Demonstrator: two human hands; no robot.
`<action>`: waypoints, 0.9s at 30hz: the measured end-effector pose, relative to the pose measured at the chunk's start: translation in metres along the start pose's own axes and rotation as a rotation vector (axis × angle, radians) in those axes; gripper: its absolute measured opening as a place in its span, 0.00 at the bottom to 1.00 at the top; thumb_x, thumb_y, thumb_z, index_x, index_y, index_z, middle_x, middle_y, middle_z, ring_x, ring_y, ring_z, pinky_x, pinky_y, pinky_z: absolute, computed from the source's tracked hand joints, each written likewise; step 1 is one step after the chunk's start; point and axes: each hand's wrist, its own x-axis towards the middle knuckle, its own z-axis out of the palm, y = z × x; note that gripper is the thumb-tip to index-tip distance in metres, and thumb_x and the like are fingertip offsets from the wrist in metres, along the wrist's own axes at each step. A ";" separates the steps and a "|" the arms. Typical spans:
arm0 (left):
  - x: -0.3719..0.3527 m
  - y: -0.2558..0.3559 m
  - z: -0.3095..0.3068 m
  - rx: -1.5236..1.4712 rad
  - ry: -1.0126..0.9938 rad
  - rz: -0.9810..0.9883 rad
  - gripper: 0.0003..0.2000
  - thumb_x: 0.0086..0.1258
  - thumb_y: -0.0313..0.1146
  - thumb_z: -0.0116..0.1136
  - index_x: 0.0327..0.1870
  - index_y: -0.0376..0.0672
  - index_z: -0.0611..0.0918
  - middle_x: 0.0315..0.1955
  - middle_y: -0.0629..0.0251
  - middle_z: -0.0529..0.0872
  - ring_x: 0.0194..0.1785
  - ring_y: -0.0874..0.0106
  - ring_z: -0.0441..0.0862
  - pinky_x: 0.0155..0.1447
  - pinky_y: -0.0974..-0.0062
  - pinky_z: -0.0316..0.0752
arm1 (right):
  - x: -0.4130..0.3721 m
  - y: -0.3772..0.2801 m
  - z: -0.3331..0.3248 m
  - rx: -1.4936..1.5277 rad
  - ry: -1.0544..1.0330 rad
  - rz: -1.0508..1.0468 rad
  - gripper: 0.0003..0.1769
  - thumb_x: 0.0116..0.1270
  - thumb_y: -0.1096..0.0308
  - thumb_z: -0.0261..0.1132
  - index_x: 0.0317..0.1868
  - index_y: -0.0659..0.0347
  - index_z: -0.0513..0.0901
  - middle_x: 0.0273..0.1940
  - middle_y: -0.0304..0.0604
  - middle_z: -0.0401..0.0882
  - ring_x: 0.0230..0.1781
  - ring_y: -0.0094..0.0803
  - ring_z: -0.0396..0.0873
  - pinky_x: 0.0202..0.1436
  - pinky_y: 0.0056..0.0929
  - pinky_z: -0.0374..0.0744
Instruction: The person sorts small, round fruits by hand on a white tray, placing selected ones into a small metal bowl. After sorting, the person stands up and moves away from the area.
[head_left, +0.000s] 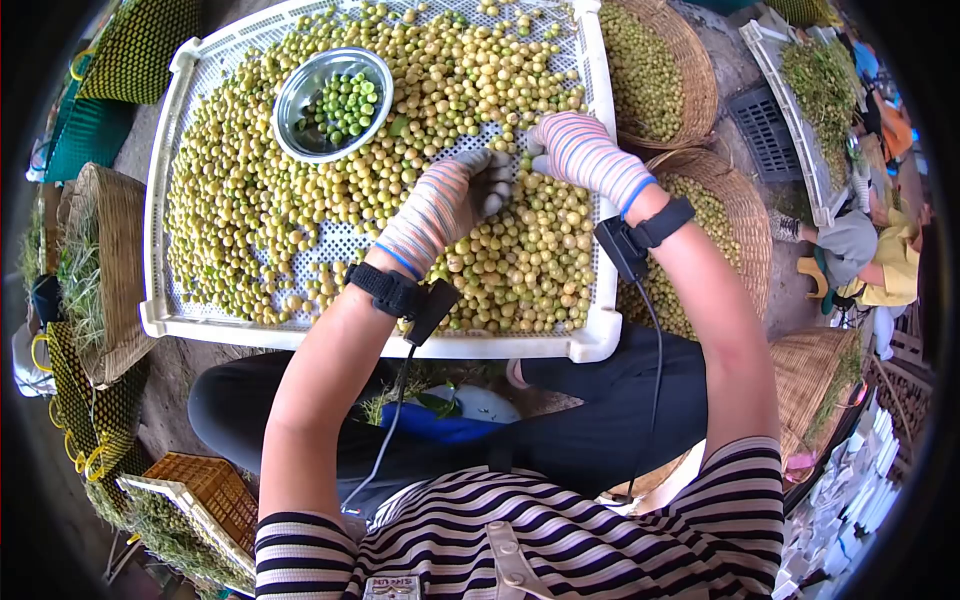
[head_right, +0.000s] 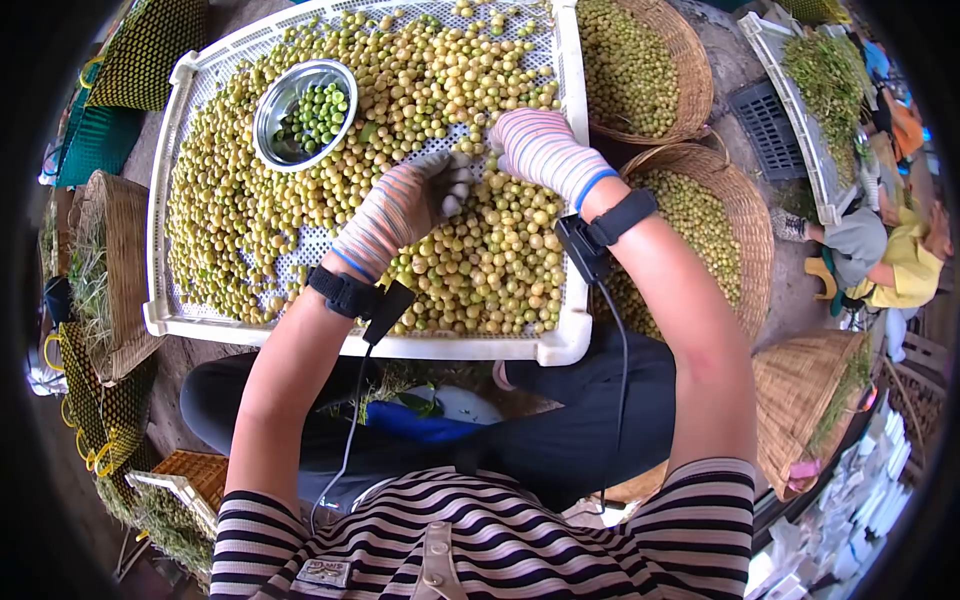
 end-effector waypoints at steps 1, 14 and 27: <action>-0.002 0.001 -0.003 -0.002 0.004 -0.004 0.14 0.72 0.43 0.48 0.41 0.41 0.79 0.26 0.67 0.80 0.26 0.74 0.77 0.28 0.82 0.70 | 0.000 -0.002 0.003 -0.052 -0.021 0.020 0.14 0.57 0.60 0.66 0.41 0.59 0.83 0.34 0.52 0.82 0.36 0.47 0.80 0.44 0.40 0.78; -0.009 0.013 0.003 1.479 0.148 0.267 0.19 0.65 0.43 0.55 0.56 0.49 0.78 0.37 0.58 0.86 0.42 0.63 0.83 0.49 0.70 0.76 | -0.011 -0.011 0.010 0.070 -0.058 -0.150 0.12 0.57 0.63 0.65 0.40 0.59 0.82 0.34 0.49 0.81 0.36 0.44 0.81 0.42 0.37 0.78; -0.064 0.003 -0.014 1.187 0.087 0.347 0.19 0.69 0.42 0.51 0.55 0.38 0.77 0.29 0.60 0.86 0.26 0.71 0.84 0.35 0.72 0.77 | -0.009 -0.017 0.028 -0.478 0.019 -0.186 0.05 0.52 0.69 0.64 0.31 0.56 0.84 0.31 0.45 0.80 0.34 0.44 0.80 0.41 0.44 0.77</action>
